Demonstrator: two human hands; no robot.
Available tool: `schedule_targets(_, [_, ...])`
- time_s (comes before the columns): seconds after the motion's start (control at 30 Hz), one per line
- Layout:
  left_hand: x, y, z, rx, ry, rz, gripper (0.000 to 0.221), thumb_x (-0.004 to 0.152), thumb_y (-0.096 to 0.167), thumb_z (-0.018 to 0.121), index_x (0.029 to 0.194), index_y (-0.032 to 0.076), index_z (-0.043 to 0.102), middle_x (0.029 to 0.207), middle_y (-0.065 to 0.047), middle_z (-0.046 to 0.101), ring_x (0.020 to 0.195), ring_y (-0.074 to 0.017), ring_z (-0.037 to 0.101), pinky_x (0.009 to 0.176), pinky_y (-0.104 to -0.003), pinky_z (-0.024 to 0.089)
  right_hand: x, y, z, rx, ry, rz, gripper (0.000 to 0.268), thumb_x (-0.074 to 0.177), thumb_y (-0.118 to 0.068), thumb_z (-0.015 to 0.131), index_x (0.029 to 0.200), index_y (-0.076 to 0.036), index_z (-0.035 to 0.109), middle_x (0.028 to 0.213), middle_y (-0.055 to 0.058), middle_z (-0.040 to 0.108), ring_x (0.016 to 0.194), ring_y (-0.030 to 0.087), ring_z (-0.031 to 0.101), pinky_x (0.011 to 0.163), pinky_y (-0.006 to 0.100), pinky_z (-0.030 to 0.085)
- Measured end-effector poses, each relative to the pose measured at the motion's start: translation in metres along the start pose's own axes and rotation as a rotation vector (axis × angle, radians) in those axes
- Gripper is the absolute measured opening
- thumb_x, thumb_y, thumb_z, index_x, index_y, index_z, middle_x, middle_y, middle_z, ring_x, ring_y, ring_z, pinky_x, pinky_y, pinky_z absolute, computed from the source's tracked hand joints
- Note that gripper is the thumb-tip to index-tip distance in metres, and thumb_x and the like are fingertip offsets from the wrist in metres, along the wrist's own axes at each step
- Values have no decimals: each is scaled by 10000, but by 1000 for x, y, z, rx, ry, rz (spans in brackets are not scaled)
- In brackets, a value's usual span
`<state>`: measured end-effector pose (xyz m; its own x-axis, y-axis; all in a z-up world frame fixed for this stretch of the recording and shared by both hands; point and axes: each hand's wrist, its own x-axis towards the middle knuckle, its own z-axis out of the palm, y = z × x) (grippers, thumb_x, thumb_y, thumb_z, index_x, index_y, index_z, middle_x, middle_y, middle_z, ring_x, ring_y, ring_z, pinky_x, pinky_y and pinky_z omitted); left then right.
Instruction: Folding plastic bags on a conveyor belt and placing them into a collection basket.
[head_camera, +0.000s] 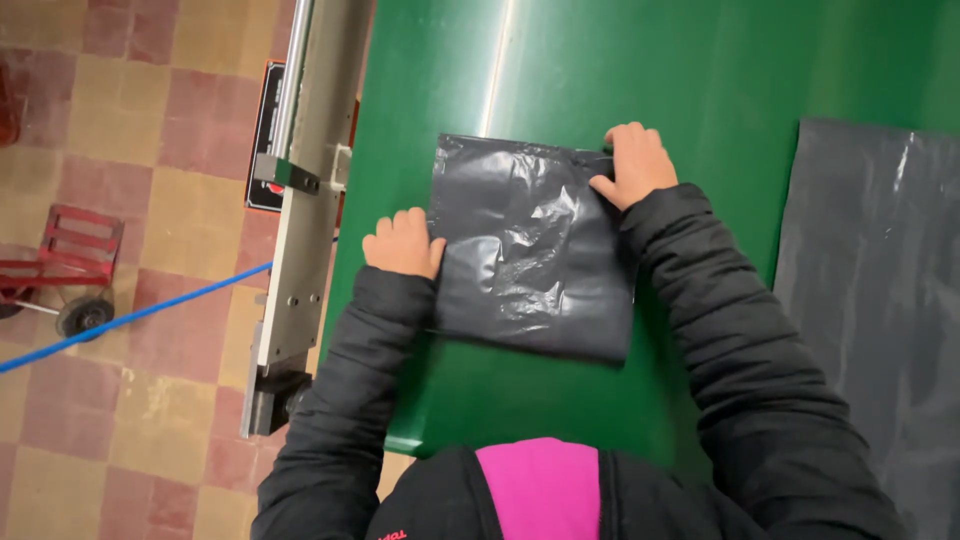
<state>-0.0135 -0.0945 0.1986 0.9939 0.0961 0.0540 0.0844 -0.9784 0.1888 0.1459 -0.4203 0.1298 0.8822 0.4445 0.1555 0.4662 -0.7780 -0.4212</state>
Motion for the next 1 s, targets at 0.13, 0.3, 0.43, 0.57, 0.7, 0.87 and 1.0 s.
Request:
schedule_targets(0.13, [0,46,17,5,203,358,154,944,231,708,1035,173,598,1062,-32,581,1128,-248,582,906,-422,517,17,3,5,44,-368,299,459,825,-300,769,1159,-67,558,1020,138,626,1011,393,604,866,490,486])
schedule_targets(0.3, [-14,79,57,-222,114,726,595,870,410,691,1334,51,587,1460,-134,555,1426,-304,469,1138,-538,352,13,-11,-6,-42,-215,53,361,741,-244,790,996,-56,615,970,163,640,907,375,609,756,474,499])
schedule_targets(0.43, [-13,48,119,-746,-99,438,657,960,494,645,1447,69,529,1544,-129,519,1467,-282,467,1187,-514,372,-24,-57,-36,147,-130,130,424,792,-160,677,1202,-79,609,973,128,670,904,373,622,772,473,478])
schedule_targets(0.57, [3,-18,130,-2180,-509,-464,964,912,815,281,1492,66,464,1559,-163,469,1435,-331,438,1176,-519,272,-97,-131,-75,-14,220,-217,233,746,-57,730,966,-115,683,941,60,678,912,310,598,800,444,441])
schedule_targets(0.7, [-15,-86,166,-2240,-610,-552,920,953,718,433,1495,-25,458,1521,-206,457,1339,-352,464,1161,-491,355,-173,-157,-53,-82,263,-322,286,643,-41,715,915,-122,687,925,26,672,963,284,616,809,435,447])
schedule_targets(0.87, [-60,-87,138,-1545,-228,-92,791,947,503,655,1495,-24,439,1480,-194,488,1336,-291,469,1121,-420,384,-208,-153,-17,-122,282,-278,252,698,-21,698,933,-110,678,996,14,685,1013,253,627,842,409,463])
schedule_targets(1.0, [-99,-35,-11,-621,197,447,746,735,379,764,1336,20,508,1346,-179,560,1276,-314,511,1007,-474,438,-214,-153,-3,-167,285,-236,204,744,-16,686,932,-93,676,1026,31,675,1035,265,631,909,418,483])
